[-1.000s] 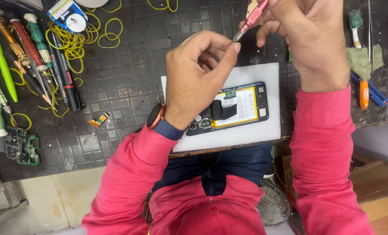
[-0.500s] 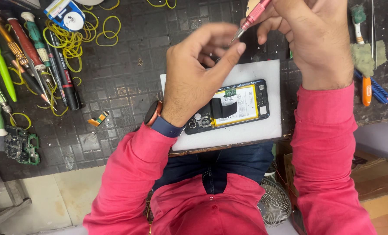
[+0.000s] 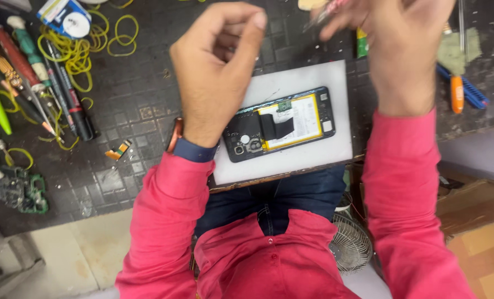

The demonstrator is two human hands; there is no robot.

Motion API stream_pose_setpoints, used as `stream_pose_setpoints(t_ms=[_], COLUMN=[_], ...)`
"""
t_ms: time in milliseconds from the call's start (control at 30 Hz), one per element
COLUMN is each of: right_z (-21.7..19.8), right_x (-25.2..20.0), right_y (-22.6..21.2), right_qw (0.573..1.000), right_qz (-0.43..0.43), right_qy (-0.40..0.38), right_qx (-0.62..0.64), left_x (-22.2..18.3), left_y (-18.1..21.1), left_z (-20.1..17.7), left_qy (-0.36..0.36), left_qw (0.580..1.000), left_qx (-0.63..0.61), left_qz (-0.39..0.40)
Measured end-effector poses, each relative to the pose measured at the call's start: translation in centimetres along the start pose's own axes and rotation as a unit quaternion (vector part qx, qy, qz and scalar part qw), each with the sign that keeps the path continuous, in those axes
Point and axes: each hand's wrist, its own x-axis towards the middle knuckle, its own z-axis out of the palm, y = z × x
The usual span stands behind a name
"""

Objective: The person uses a red precision screwdriver to remove screws from a disassembled smartphone. They then separate the screen assembly from the phone body and remove the motherboard, placing it on the workbench.

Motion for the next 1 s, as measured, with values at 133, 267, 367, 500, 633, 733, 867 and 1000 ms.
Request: stream_pose_setpoints(t_ms=[133, 267, 367, 500, 633, 733, 867, 1000], right_z=[2.1, 3.6, 4.4, 5.5, 5.8, 6.0, 6.2, 6.2], right_x=[-4.4, -8.4, -9.9, -11.2, -12.5, -13.2, -13.9, -13.3], right_y=[-1.0, -0.4, -0.5, -0.7, 0.3, 1.5, 2.5, 3.4], right_qw=[0.993, 0.993, 0.992, 0.988, 0.994, 0.998, 0.985, 0.986], right_qz=[0.056, 0.01, 0.011, 0.064, 0.038, -0.001, -0.068, -0.088], right_qy=[0.087, 0.109, 0.123, 0.143, 0.101, 0.043, -0.043, -0.038], right_qx=[0.05, -0.036, -0.023, 0.007, 0.006, -0.046, -0.15, -0.134], left_x=[0.1, 0.2, 0.3, -0.7, -2.9, -5.5, -8.4, -9.0], left_y=[-0.4, -1.2, -0.7, 0.7, 2.0, 2.5, 1.8, -0.3], left_z=[-0.7, -0.8, -2.0, -4.7, -6.4, -7.2, -6.9, -6.3], left_qy=[0.014, 0.038, 0.039, 0.036, 0.038, 0.029, 0.049, 0.056], left_qw=[0.999, 0.993, 0.99, 0.991, 0.998, 0.999, 0.992, 0.99], left_qx=[-0.048, -0.108, -0.133, -0.101, -0.052, 0.024, 0.112, -0.055], left_qz=[-0.018, 0.004, 0.025, 0.075, 0.027, 0.016, -0.021, -0.115])
